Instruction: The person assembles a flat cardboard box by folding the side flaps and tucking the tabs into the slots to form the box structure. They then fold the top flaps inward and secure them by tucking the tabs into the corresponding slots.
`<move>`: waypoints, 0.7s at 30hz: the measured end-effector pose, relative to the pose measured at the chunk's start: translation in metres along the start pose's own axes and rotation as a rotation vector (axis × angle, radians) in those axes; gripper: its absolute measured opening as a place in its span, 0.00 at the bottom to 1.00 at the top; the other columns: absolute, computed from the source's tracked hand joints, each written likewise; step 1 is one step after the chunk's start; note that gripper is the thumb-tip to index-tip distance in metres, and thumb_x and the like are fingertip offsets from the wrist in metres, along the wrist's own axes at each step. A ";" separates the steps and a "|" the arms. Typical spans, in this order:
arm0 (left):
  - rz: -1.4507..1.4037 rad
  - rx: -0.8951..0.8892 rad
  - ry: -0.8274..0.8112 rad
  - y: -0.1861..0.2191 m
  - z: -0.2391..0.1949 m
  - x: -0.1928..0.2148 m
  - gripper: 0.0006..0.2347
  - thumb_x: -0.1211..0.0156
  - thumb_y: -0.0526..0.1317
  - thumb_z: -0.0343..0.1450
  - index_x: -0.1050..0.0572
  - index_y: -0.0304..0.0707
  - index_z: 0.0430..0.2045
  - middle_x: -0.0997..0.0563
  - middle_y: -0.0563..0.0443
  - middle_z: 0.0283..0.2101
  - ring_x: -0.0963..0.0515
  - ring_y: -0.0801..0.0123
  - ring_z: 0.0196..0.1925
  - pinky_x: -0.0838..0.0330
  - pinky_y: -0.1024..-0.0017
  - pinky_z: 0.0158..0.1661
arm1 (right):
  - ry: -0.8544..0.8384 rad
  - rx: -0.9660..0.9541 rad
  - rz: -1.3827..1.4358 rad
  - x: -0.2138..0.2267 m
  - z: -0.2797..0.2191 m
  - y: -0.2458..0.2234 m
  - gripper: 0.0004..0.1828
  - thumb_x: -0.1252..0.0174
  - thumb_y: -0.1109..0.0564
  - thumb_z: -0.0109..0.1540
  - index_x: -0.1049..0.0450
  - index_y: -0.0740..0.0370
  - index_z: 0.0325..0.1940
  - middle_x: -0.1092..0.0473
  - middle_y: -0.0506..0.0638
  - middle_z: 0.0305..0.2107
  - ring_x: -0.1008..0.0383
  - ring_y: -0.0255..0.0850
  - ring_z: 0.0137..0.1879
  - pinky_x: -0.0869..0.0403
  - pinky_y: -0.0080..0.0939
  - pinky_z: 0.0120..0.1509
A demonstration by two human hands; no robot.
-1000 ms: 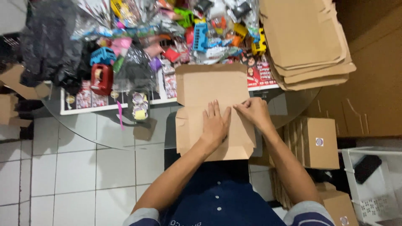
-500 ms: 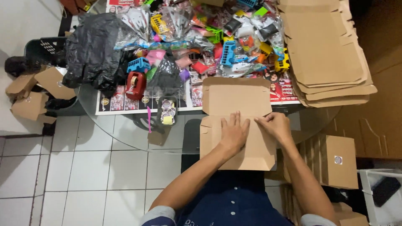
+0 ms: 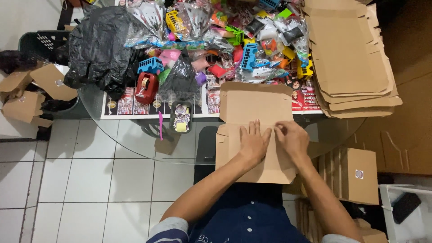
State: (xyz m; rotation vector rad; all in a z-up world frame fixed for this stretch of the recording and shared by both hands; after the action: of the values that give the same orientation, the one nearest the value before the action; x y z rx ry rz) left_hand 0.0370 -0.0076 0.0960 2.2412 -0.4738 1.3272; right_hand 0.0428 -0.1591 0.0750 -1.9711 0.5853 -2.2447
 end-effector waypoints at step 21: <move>-0.015 -0.015 -0.070 -0.005 0.006 0.006 0.29 0.51 0.36 0.75 0.50 0.43 0.74 0.50 0.27 0.76 0.53 0.38 0.77 0.59 0.30 0.61 | 0.052 0.409 -0.513 -0.044 -0.033 0.024 0.11 0.44 0.52 0.67 0.22 0.52 0.51 0.28 0.47 0.49 0.27 0.41 0.55 0.25 0.34 0.49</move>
State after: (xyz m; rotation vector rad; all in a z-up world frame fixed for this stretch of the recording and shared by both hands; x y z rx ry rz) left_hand 0.0468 -0.0070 0.0972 2.2805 -0.4892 1.2366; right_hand 0.0137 -0.1597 0.0233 -2.0030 -0.4058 -2.4238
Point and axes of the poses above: each hand's wrist, its own z-axis towards the middle knuckle, its own x-axis out of the back of the hand, y = z × x, the point moved 4 cm from there along z, towards the middle knuckle
